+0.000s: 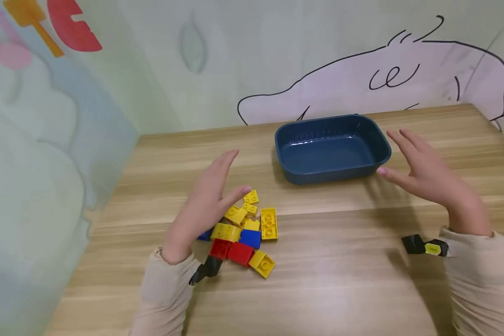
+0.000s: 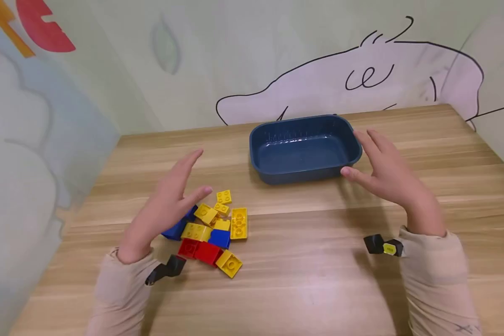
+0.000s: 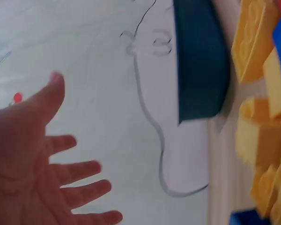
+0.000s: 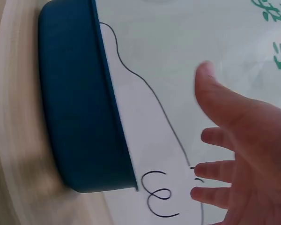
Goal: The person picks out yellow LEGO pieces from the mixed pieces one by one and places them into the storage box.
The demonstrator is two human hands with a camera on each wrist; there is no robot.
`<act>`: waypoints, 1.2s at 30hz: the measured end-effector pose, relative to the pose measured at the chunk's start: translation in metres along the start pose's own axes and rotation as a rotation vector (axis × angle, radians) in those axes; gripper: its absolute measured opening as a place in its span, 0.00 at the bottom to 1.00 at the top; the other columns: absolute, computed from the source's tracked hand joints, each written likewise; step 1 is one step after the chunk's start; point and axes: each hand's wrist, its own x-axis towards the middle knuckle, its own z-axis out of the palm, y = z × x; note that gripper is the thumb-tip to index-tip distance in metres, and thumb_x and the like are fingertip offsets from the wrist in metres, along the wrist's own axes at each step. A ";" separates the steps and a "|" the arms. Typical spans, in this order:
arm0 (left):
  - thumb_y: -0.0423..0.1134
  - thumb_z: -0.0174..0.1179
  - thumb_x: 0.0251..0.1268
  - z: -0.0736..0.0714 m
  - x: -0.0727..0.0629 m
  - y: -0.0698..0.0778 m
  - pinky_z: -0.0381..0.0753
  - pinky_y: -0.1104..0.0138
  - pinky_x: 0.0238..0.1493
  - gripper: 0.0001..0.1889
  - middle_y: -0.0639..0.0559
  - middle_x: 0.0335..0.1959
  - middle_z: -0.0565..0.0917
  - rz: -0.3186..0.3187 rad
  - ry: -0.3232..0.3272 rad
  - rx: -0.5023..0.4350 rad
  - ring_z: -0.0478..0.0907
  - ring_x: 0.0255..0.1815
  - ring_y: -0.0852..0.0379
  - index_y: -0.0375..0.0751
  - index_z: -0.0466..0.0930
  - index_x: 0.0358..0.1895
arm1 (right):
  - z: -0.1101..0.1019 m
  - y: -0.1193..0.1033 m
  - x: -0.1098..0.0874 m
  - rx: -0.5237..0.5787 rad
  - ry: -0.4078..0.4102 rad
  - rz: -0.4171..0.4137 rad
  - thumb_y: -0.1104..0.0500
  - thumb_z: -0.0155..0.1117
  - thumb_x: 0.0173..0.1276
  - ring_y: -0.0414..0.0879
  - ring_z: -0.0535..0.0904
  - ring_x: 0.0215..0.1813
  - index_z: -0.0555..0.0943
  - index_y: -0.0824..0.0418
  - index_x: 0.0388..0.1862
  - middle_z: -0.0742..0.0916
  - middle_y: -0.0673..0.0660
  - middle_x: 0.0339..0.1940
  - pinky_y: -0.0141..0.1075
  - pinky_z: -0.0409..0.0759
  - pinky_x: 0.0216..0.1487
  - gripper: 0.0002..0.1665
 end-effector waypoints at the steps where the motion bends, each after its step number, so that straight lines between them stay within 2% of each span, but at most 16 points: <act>1: 0.53 0.54 0.65 0.003 0.002 0.002 0.55 0.50 0.67 0.39 0.47 0.73 0.53 -0.008 0.013 -0.062 0.51 0.72 0.48 0.45 0.47 0.73 | 0.002 0.000 0.002 0.043 0.014 0.003 0.51 0.61 0.65 0.70 0.44 0.71 0.50 0.66 0.73 0.52 0.74 0.71 0.64 0.43 0.64 0.46; 5: 0.48 0.53 0.68 0.014 0.018 0.008 0.65 0.51 0.62 0.34 0.48 0.72 0.55 -0.117 0.015 -0.347 0.56 0.69 0.48 0.46 0.50 0.73 | 0.007 0.002 0.011 0.201 0.108 0.091 0.53 0.55 0.70 0.69 0.50 0.70 0.52 0.65 0.73 0.57 0.72 0.70 0.65 0.50 0.62 0.39; 9: 0.46 0.51 0.69 0.025 0.040 0.011 0.68 0.54 0.60 0.32 0.49 0.71 0.55 -0.302 -0.038 -0.619 0.59 0.68 0.48 0.49 0.50 0.72 | 0.012 0.004 0.021 0.354 0.203 0.284 0.48 0.50 0.71 0.64 0.56 0.69 0.53 0.62 0.73 0.61 0.67 0.70 0.61 0.59 0.60 0.38; 13: 0.42 0.50 0.70 0.037 0.063 0.013 0.67 0.57 0.62 0.30 0.46 0.71 0.55 -0.468 -0.090 -0.845 0.60 0.67 0.50 0.46 0.51 0.72 | 0.019 0.009 0.034 0.487 0.231 0.423 0.47 0.48 0.71 0.60 0.59 0.69 0.53 0.63 0.73 0.62 0.67 0.70 0.53 0.64 0.62 0.38; 17: 0.35 0.50 0.70 0.053 0.086 0.016 0.65 0.57 0.63 0.29 0.43 0.71 0.55 -0.581 -0.089 -0.985 0.59 0.68 0.49 0.40 0.52 0.71 | 0.026 0.016 0.046 0.553 0.217 0.501 0.48 0.48 0.71 0.61 0.60 0.68 0.52 0.66 0.73 0.62 0.70 0.69 0.50 0.64 0.63 0.38; 23: 0.26 0.49 0.67 0.075 0.108 0.020 0.63 0.51 0.63 0.30 0.36 0.70 0.55 -0.613 -0.035 -1.060 0.59 0.68 0.44 0.32 0.51 0.70 | 0.037 0.023 0.057 0.593 0.229 0.583 0.54 0.47 0.72 0.61 0.61 0.67 0.53 0.68 0.72 0.63 0.71 0.68 0.50 0.60 0.65 0.35; 30: 0.20 0.44 0.65 0.086 0.118 0.025 0.67 0.49 0.59 0.28 0.33 0.66 0.62 -0.611 -0.043 -1.161 0.67 0.61 0.40 0.29 0.54 0.68 | 0.044 0.029 0.063 0.572 0.249 0.606 0.57 0.45 0.72 0.59 0.64 0.63 0.59 0.68 0.70 0.67 0.71 0.66 0.48 0.64 0.64 0.30; 33: 0.18 0.43 0.64 0.087 0.120 0.026 0.66 0.48 0.59 0.29 0.33 0.66 0.61 -0.614 -0.045 -1.166 0.67 0.61 0.39 0.30 0.52 0.69 | 0.046 0.031 0.064 0.518 0.262 0.585 0.60 0.45 0.71 0.54 0.70 0.54 0.62 0.69 0.68 0.71 0.71 0.61 0.34 0.74 0.52 0.28; 36: 0.17 0.42 0.63 0.086 0.121 0.026 0.65 0.47 0.59 0.31 0.33 0.67 0.60 -0.615 -0.040 -1.170 0.66 0.62 0.39 0.31 0.51 0.70 | 0.046 0.031 0.063 0.461 0.265 0.562 0.63 0.44 0.70 0.50 0.71 0.48 0.64 0.70 0.66 0.73 0.71 0.57 0.22 0.71 0.36 0.26</act>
